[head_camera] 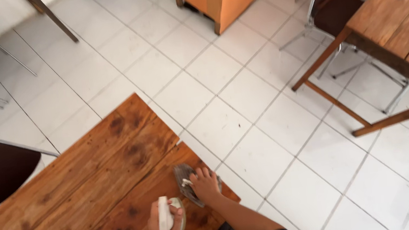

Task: The person cleans a wooden table and a glass display cabinet. They use a spray bottle and a cloth to wipe the table, then move to the cabinet, spraying and wiping the glass door with a cloth.

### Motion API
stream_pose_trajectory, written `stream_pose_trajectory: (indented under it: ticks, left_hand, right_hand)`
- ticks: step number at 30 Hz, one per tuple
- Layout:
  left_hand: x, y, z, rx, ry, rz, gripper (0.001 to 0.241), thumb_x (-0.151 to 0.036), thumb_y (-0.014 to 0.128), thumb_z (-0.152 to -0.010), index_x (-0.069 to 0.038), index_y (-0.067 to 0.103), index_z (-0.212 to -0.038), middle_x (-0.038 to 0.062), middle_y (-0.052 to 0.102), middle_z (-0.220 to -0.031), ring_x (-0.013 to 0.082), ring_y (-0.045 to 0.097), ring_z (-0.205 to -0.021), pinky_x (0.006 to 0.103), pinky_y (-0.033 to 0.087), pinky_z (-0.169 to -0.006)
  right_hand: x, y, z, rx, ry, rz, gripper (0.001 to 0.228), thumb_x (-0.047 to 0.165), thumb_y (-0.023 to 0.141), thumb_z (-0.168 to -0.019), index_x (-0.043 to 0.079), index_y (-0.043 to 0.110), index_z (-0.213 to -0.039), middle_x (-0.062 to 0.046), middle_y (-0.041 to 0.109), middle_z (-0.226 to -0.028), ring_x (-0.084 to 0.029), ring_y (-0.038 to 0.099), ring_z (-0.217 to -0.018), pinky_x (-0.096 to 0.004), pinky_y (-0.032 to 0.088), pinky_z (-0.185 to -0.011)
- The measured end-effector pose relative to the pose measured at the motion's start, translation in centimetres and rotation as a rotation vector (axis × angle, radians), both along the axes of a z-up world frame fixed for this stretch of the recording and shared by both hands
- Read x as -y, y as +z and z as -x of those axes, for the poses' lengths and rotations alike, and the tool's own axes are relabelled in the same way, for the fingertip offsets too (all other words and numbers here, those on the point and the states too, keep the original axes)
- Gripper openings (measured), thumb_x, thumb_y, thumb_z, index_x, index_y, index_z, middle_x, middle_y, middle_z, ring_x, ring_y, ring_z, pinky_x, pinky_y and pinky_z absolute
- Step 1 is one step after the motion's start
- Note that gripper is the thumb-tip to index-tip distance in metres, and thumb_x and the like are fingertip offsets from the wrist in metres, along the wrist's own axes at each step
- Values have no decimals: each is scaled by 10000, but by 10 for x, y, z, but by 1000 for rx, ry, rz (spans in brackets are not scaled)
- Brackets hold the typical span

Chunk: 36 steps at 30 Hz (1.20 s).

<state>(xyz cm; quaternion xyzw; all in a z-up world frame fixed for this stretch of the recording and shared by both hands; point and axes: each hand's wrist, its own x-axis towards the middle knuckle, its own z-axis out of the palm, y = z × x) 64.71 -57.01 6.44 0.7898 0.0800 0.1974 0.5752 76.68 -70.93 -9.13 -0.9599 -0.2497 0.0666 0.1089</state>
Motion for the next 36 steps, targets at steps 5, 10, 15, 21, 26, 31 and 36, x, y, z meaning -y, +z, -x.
stream_pose_trajectory:
  ticks: [5, 10, 15, 21, 26, 31, 36]
  left_hand:
    - [17, -6, -26, 38, -119, 136, 311, -113, 752, -874, 6, 577, -1101, 32, 661, -788, 101, 617, -722, 276, 517, -669]
    - [33, -26, -61, 59, -137, 167, 309, -71, 755, -886, 16, 599, -1138, 23, 649, -725, 97, 615, -651, 256, 511, -632]
    - [77, -61, -121, 124, -114, 416, 362, -16, 696, -854, 35, 598, -1199, 38, 666, -827, 94, 641, -701, 261, 543, -582]
    - [159, -60, -206, 57, -16, 414, 216, -70, 709, -913, 37, 654, -1093, 70, 668, -846, 92, 618, -687, 265, 540, -581]
    - [208, -33, -254, -48, 11, 458, 166, -80, 713, -909, 15, 630, -1017, 75, 661, -818, 116, 616, -627, 271, 527, -558]
    - [213, -36, -296, 10, -22, 394, 162, -84, 711, -911, 18, 643, -1016, 95, 650, -797, 115, 634, -612, 290, 538, -541]
    - [190, -54, -349, -123, 139, 495, 256, -160, 731, -873, 20, 648, -1035, 86, 677, -790, 147, 640, -521, 325, 534, -497]
  right_hand:
    - [42, 13, -3, -111, -126, 114, 177, 243, 525, -999, 137, 591, -1125, -144, 578, -1315, -338, 550, -1251, -560, 517, -904]
    - [99, 31, -29, -408, -493, -266, 327, 332, 502, -1011, 74, 529, -1211, -189, 649, -1183, -360, 656, -1087, -455, 534, -892]
    - [182, 54, -92, -871, -764, -903, 341, 329, 438, -1037, 33, 596, -1099, -205, 697, -959, -332, 692, -840, -451, 551, -749]
    - [312, 88, -185, -1300, -934, -1335, 564, 405, 357, -979, -3, 681, -1194, -98, 668, -881, -190, 638, -753, -340, 552, -639]
    - [374, 103, -254, -1165, -841, -1670, 478, 346, 418, -968, 16, 652, -1223, -94, 662, -919, -200, 633, -805, -346, 548, -690]
    - [347, 98, -314, -1182, -755, -1736, 413, 287, 480, -956, 35, 623, -1251, -90, 656, -957, -210, 629, -858, -351, 545, -741]
    - [284, 83, -376, -1271, -687, -1484, 381, 228, 542, -945, 55, 593, -1280, -86, 649, -995, -220, 624, -911, -357, 541, -792]
